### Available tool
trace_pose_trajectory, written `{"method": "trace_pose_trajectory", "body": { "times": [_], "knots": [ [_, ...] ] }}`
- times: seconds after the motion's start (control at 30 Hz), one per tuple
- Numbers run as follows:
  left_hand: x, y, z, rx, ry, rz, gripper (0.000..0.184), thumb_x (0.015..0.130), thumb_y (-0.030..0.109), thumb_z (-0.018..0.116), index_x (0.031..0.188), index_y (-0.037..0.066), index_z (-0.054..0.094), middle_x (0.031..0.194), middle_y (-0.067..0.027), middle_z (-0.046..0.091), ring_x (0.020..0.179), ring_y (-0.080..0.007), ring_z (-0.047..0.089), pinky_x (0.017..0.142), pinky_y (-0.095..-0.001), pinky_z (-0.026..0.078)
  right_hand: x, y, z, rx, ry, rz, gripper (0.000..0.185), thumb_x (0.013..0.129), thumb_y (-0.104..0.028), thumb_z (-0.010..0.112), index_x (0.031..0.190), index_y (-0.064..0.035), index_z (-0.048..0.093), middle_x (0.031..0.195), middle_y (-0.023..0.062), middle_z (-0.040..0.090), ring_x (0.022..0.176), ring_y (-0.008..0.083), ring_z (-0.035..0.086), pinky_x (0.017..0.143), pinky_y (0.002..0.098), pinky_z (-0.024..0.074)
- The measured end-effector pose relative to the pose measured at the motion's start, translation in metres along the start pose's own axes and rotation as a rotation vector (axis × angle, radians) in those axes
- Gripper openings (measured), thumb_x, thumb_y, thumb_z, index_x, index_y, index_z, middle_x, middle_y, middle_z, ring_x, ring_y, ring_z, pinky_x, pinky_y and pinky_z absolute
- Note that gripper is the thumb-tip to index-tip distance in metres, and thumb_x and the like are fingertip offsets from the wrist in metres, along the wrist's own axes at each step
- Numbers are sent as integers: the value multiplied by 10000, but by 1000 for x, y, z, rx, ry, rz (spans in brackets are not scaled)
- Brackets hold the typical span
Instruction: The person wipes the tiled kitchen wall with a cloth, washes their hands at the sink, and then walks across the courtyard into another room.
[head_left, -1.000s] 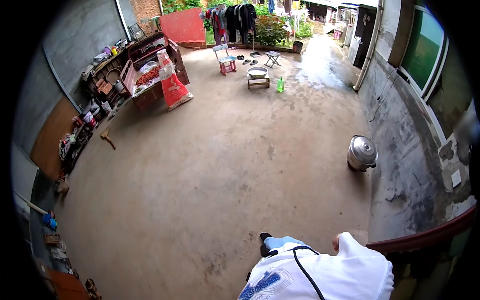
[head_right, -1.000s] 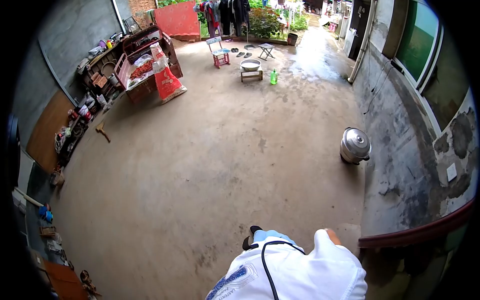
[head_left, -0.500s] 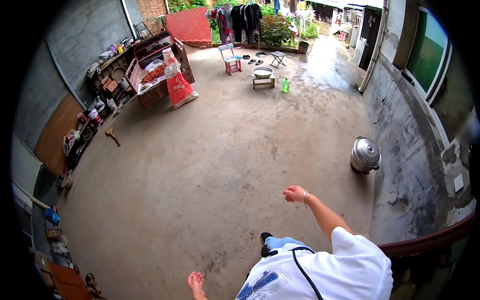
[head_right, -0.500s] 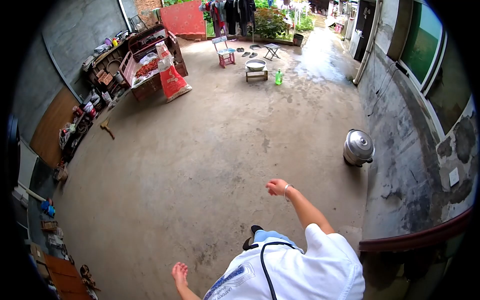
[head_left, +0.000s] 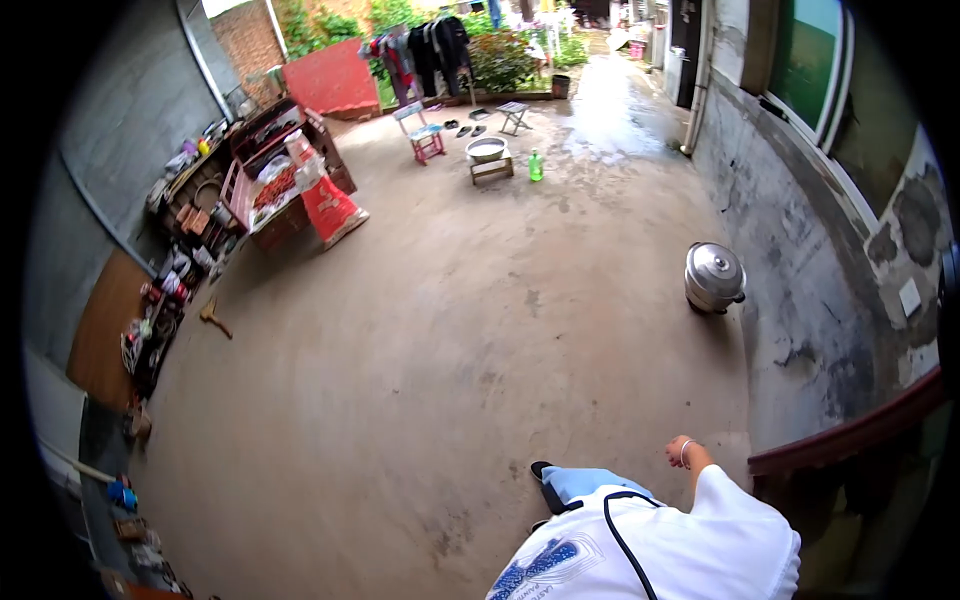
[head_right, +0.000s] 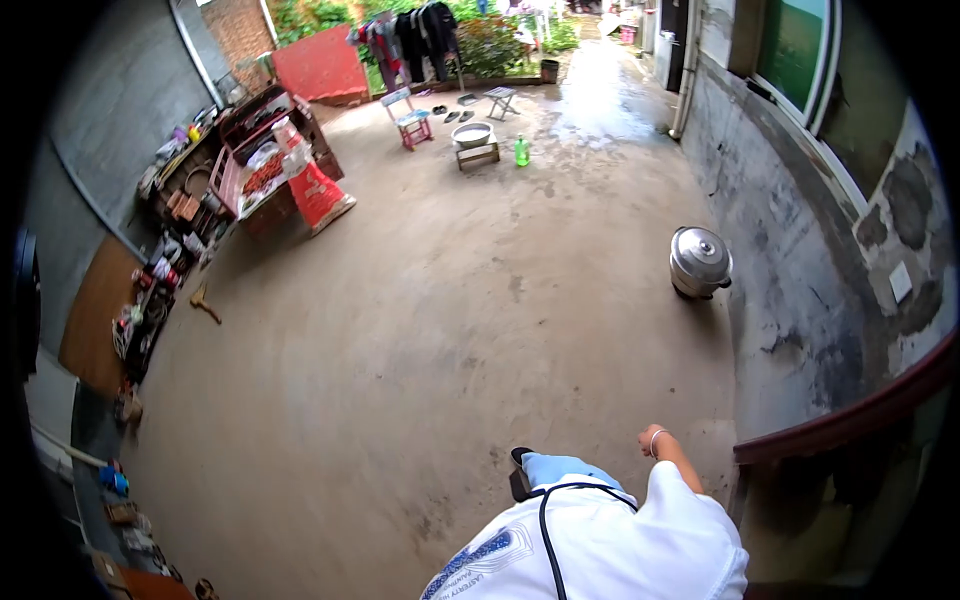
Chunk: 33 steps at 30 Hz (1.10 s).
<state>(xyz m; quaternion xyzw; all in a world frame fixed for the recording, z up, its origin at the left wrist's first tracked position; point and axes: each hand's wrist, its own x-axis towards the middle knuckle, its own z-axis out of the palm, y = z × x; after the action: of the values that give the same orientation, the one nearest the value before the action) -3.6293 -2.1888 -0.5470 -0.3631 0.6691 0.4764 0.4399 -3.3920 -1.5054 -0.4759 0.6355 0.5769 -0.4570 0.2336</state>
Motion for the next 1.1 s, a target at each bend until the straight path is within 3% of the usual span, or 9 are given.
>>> {"method": "trace_pose_trajectory", "body": {
  "times": [0.13,0.23,0.33,0.43,0.67,0.73,0.9,1.1],
  "knots": [
    [22,68,-25,55,101,109,119,841,182,509,812,79,561,668,-81,570,604,-191,554,527,-313,454,-11,11,-8,177,116,-199,234,837,-203,539,978,-42,635,792,85,634,597,176,608,519,313,495],
    [16,129,-10,-17,169,350,119,863,200,514,883,91,557,729,-65,580,656,-183,565,566,-308,460,-8,31,-20,155,99,-218,229,837,-207,543,976,-48,633,814,83,635,614,174,613,523,313,498],
    [-29,184,59,-85,86,545,185,903,227,533,1055,122,528,890,-40,596,745,-171,588,620,-304,477,4,60,-34,227,111,-175,230,840,-209,542,986,-53,627,822,81,633,612,183,621,522,317,501],
    [-71,207,127,-47,-36,649,217,921,209,517,1091,75,534,952,-60,610,773,-180,615,618,-291,493,26,92,-54,263,58,-100,218,841,-206,550,982,-57,626,819,83,629,598,191,621,512,323,503],
    [-131,174,269,22,-63,664,241,923,206,523,1119,67,529,992,-67,617,789,-183,618,637,-301,504,96,178,-140,295,22,-95,181,840,-185,557,956,-62,622,795,99,626,576,200,616,475,340,498],
    [-141,159,303,22,-88,665,240,922,193,521,1124,63,528,1008,-72,617,799,-194,622,638,-308,508,123,204,-171,243,144,-114,173,842,-180,538,939,-61,619,775,90,626,574,199,621,465,333,492],
    [-163,129,336,57,-63,617,239,916,183,530,1127,70,527,995,-73,613,810,-194,621,647,-312,519,116,225,-241,348,139,-131,178,847,-178,517,927,-48,607,715,80,611,556,183,601,458,320,479],
    [-188,83,318,-48,79,565,220,909,171,532,1112,86,527,976,-62,613,790,-176,617,631,-297,521,137,206,-274,324,56,-207,171,852,-190,523,919,-52,598,721,78,614,558,158,583,479,301,476]
  ]
}}
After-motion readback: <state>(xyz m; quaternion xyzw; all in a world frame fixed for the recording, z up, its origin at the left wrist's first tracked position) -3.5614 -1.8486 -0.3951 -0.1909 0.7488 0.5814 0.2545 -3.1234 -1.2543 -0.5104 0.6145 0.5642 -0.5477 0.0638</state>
